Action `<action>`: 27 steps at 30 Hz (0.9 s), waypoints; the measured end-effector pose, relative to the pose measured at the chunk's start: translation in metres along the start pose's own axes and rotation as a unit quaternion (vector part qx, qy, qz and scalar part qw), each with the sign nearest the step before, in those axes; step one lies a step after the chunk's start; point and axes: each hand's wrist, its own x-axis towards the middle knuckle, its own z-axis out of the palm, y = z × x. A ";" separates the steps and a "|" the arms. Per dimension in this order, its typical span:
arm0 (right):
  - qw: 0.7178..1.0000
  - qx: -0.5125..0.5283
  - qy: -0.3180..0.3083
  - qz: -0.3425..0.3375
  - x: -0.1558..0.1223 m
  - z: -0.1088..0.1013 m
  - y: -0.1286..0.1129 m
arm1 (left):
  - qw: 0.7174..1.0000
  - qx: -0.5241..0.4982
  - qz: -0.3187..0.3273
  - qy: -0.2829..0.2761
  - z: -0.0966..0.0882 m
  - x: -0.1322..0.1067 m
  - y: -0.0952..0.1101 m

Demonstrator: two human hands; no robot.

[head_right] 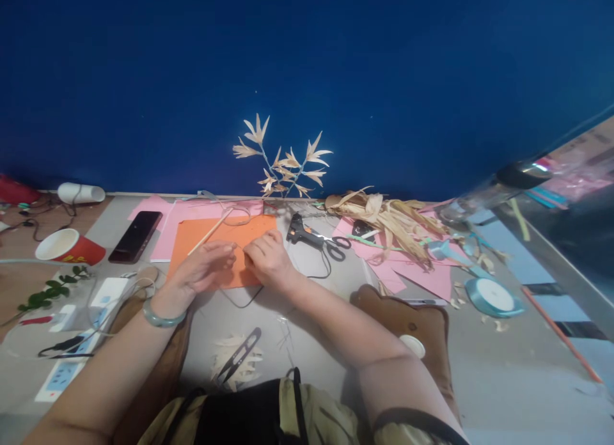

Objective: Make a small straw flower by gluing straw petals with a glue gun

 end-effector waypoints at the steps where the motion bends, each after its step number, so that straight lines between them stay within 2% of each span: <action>1: 1.000 -0.015 -0.015 -0.021 0.000 -0.001 -0.001 | 1.000 0.007 0.009 0.011 0.000 0.000 0.000; 5: 0.994 -0.024 -0.079 -0.070 0.001 -0.006 -0.005 | 0.992 0.089 0.074 0.048 0.001 0.000 -0.003; 7: 0.995 -0.014 -0.076 -0.067 0.002 -0.007 -0.005 | 0.980 0.155 0.114 0.050 0.001 0.000 -0.004; 10: 0.998 0.024 -0.053 -0.036 0.004 -0.009 -0.004 | 0.961 0.234 0.147 0.032 0.001 0.000 -0.005; 16: 0.983 0.155 -0.050 0.079 0.007 -0.012 -0.002 | 0.959 0.251 0.132 0.000 0.001 0.000 -0.005; 20: 0.956 0.237 -0.063 0.164 0.009 -0.015 -0.004 | 0.953 0.265 0.144 -0.015 0.002 -0.001 -0.005; 24: 0.902 0.326 -0.106 0.263 0.012 -0.017 -0.005 | 0.943 0.294 0.157 -0.004 0.001 0.000 -0.008; 27: 0.875 0.353 -0.140 0.299 0.013 -0.020 -0.003 | 0.944 0.300 0.140 -0.008 -0.002 0.001 -0.009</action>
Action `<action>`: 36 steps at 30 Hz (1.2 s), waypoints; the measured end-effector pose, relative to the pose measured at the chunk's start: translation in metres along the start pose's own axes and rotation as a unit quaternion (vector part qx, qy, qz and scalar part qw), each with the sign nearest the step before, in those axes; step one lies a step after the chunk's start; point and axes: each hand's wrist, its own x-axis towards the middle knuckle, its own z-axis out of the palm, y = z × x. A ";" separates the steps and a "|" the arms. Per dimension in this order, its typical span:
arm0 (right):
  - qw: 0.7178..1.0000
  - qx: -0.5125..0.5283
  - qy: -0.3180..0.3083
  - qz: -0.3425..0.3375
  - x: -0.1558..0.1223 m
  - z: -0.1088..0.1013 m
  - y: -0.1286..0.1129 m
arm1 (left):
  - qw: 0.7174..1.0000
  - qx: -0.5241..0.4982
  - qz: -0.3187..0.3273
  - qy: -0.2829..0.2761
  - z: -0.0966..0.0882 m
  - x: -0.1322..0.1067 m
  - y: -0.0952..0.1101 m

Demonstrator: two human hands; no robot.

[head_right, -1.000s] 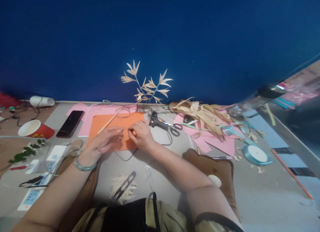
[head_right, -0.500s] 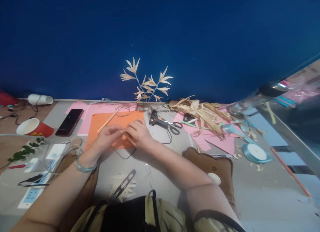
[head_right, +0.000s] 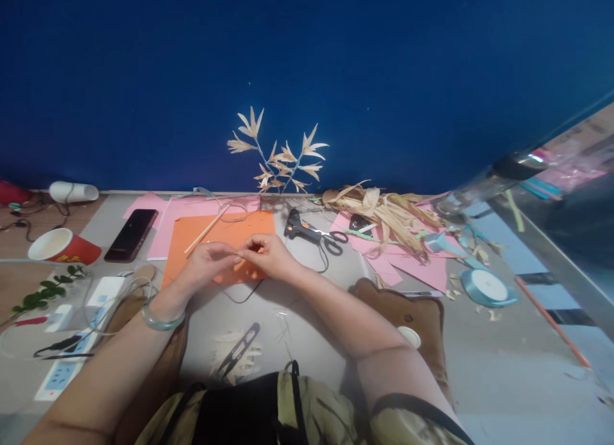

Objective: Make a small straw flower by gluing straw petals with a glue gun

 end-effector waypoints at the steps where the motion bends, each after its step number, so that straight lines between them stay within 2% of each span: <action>1: 1.000 0.002 -0.004 0.004 0.000 -0.001 -0.001 | 1.000 -0.006 -0.008 -0.009 -0.001 0.000 0.000; 4: 1.000 -0.009 0.006 -0.028 0.000 -0.004 -0.003 | 0.998 -0.044 -0.044 -0.030 -0.002 0.000 0.003; 7: 0.992 -0.048 0.007 -0.120 0.000 -0.004 -0.002 | 0.993 -0.106 -0.056 -0.009 -0.003 0.000 0.007; 11: 0.962 -0.154 -0.007 -0.226 0.001 -0.006 0.003 | 0.991 -0.122 -0.046 0.008 -0.003 0.000 0.008; 14: 0.942 -0.201 -0.013 -0.268 0.002 -0.008 0.008 | 0.990 -0.134 -0.049 -0.002 -0.003 0.000 0.007; 16: 0.931 -0.217 -0.013 -0.292 0.003 -0.009 0.010 | 0.984 -0.160 -0.073 -0.012 -0.003 0.000 0.007; 21: 0.904 -0.237 0.019 -0.355 0.006 -0.006 0.013 | 0.976 -0.191 -0.104 -0.029 -0.005 0.000 0.004; 24: 0.903 -0.236 0.036 -0.358 0.006 -0.006 0.012 | 0.973 -0.208 -0.095 -0.024 -0.008 0.001 0.001; 30: 0.922 -0.226 0.095 -0.300 0.004 -0.011 0.006 | 0.972 -0.217 -0.088 -0.009 -0.010 0.003 -0.002; 36: 0.932 -0.197 0.083 -0.292 0.003 -0.007 0.007 | 0.970 -0.226 -0.088 0.018 -0.008 0.002 -0.001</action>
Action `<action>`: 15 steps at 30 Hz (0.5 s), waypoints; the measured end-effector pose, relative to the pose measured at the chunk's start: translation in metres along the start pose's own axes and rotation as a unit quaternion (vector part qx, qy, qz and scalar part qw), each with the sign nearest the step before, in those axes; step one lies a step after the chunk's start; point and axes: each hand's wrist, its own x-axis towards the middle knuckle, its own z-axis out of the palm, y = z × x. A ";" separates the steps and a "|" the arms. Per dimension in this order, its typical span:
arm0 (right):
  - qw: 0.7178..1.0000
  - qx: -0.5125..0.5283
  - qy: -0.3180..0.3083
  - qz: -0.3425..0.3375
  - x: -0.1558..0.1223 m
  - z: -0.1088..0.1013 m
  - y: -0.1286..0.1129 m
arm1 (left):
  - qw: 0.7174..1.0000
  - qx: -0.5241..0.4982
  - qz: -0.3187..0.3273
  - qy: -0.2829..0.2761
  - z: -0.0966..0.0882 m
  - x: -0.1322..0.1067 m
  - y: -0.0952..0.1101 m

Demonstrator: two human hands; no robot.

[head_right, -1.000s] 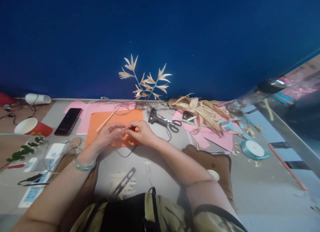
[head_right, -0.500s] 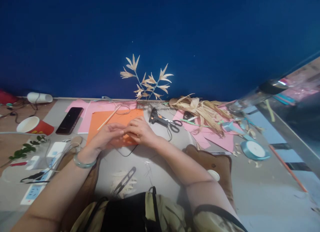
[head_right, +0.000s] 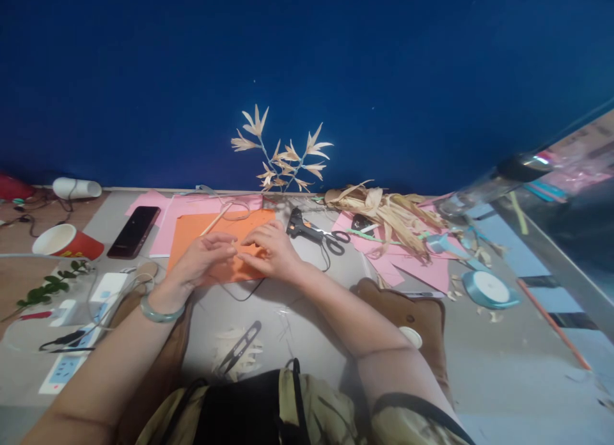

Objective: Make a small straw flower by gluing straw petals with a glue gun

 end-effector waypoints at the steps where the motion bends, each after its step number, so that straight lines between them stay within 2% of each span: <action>1: 1.000 0.001 -0.005 0.005 -0.001 0.002 0.000 | 1.000 -0.003 0.002 0.002 0.000 0.000 0.000; 7: 0.999 0.044 -0.008 0.027 0.000 0.005 -0.006 | 1.000 -0.003 0.007 0.013 0.003 -0.002 0.002; 12: 0.993 0.016 0.065 0.094 0.001 0.002 -0.006 | 0.999 0.018 -0.009 0.025 0.002 0.000 0.003; 15: 0.989 -0.007 0.087 0.116 0.000 0.002 -0.003 | 0.999 -0.001 -0.032 0.001 0.003 0.000 0.003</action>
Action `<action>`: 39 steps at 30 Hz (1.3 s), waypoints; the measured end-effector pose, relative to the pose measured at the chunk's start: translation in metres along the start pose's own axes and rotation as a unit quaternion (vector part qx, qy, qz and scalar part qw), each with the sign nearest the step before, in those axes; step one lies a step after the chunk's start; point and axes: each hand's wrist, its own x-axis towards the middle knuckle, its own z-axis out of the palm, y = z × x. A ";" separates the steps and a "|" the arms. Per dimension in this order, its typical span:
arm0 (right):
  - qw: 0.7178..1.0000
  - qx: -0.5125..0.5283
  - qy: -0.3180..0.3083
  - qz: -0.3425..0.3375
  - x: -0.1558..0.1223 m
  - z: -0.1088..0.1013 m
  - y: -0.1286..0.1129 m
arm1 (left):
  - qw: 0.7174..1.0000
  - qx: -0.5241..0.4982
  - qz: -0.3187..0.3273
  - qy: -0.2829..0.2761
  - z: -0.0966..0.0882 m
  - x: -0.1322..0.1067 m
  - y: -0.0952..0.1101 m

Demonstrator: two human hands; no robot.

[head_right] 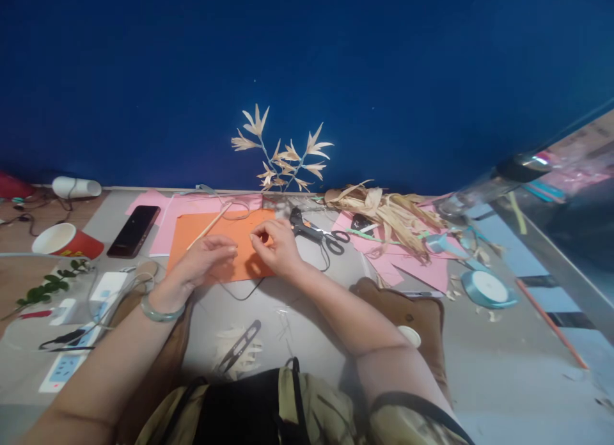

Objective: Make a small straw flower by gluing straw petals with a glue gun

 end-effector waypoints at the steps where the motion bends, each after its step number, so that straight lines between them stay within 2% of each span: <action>1: 1.000 -0.007 -0.001 -0.001 0.000 0.000 0.001 | 1.000 -0.014 -0.012 -0.016 0.000 -0.001 0.001; 4: 0.998 -0.042 -0.007 -0.035 -0.001 0.002 0.004 | 0.994 -0.055 -0.055 -0.071 0.001 -0.003 0.004; 8: 0.979 -0.149 -0.019 -0.139 -0.003 0.004 0.003 | 0.988 -0.090 -0.073 -0.106 0.001 -0.005 0.008; 11: 0.948 -0.229 -0.062 -0.213 -0.007 0.003 0.000 | 0.989 -0.106 -0.048 -0.096 0.002 -0.005 0.009; 14: 0.925 -0.251 -0.122 -0.259 -0.009 0.003 -0.005 | 0.993 -0.092 -0.032 -0.073 0.003 -0.005 0.006; 18: 0.923 -0.225 -0.151 -0.273 -0.010 0.005 -0.006 | 0.999 -0.029 -0.005 -0.027 0.007 -0.005 0.002; 21: 0.950 -0.161 -0.133 -0.231 -0.010 0.008 -0.003 | 0.999 0.026 0.013 -0.017 0.009 -0.006 0.002; 24: 0.980 -0.062 -0.113 -0.152 -0.008 0.008 -0.001 | 0.998 0.043 0.008 -0.035 0.009 -0.006 0.003; 26: 0.990 0.022 -0.108 -0.088 -0.007 0.008 -0.002 | 0.998 0.044 0.000 -0.046 0.008 -0.005 0.004; 29: 0.985 0.131 -0.115 0.008 -0.006 0.007 -0.006 | 0.997 0.037 -0.003 -0.066 0.007 -0.005 0.003; 33: 0.969 0.185 -0.117 0.118 -0.004 0.005 -0.009 | 0.995 0.028 0.012 -0.091 0.005 -0.005 0.002; 36: 0.957 0.206 -0.124 0.163 -0.004 0.005 -0.008 | 0.995 0.039 0.016 -0.088 0.005 -0.006 0.002; 39: 0.947 0.224 -0.132 0.187 -0.003 0.005 -0.008 | 0.996 0.068 0.014 -0.054 0.006 -0.006 0.001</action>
